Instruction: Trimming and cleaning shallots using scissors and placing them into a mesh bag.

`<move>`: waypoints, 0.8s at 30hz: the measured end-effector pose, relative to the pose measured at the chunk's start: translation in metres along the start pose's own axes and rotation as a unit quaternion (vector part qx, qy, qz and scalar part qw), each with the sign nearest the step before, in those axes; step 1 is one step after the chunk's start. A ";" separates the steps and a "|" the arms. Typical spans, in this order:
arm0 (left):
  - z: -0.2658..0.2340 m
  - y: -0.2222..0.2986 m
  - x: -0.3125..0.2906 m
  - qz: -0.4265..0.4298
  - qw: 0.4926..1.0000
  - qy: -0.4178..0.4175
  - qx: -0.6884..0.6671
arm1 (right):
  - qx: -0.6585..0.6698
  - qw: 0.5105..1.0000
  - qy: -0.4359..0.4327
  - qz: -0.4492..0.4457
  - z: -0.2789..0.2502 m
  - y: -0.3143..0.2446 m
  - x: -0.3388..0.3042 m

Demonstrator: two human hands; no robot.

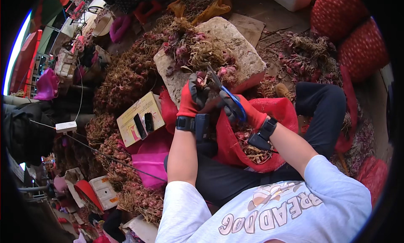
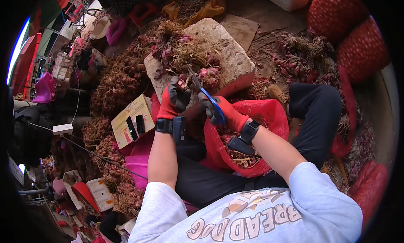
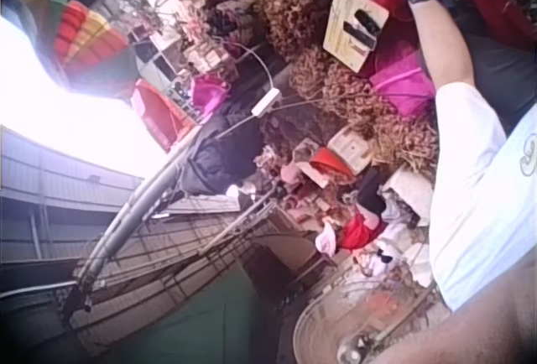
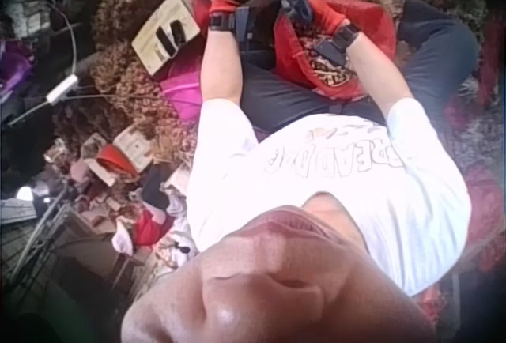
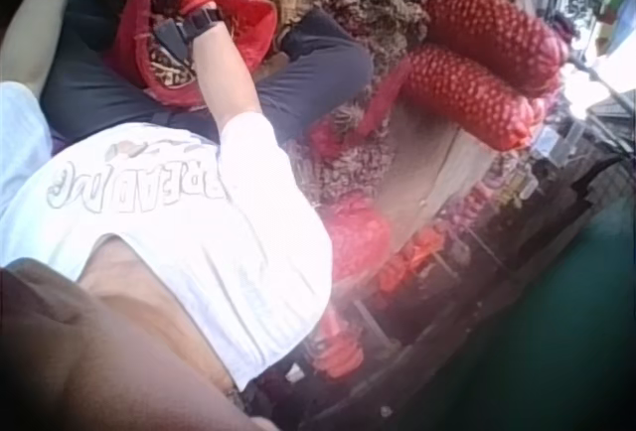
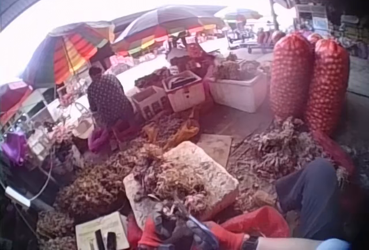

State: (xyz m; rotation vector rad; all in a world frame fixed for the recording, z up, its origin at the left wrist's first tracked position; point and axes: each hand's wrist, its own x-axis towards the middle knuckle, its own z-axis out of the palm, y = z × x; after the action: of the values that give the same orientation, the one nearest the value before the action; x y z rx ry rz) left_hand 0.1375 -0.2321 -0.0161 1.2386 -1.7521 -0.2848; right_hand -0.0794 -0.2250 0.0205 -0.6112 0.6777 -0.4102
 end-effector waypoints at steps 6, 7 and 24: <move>-0.006 0.002 0.019 -0.482 0.750 0.066 -0.449 | -0.031 0.994 0.071 0.073 -0.002 0.008 -0.018; 0.002 0.014 0.021 -0.478 0.802 0.053 -0.354 | -0.033 0.993 0.091 0.069 -0.003 0.009 -0.020; 0.017 0.027 0.046 -0.310 0.850 0.074 -0.418 | -0.122 0.991 0.044 0.038 -0.012 -0.056 -0.054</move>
State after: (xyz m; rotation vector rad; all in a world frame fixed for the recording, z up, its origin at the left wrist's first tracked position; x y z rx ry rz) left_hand 0.1050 -0.2629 0.0171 1.0629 -0.8434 -1.1607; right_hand -0.1347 -0.2426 0.0741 -0.7994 0.8412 -0.2856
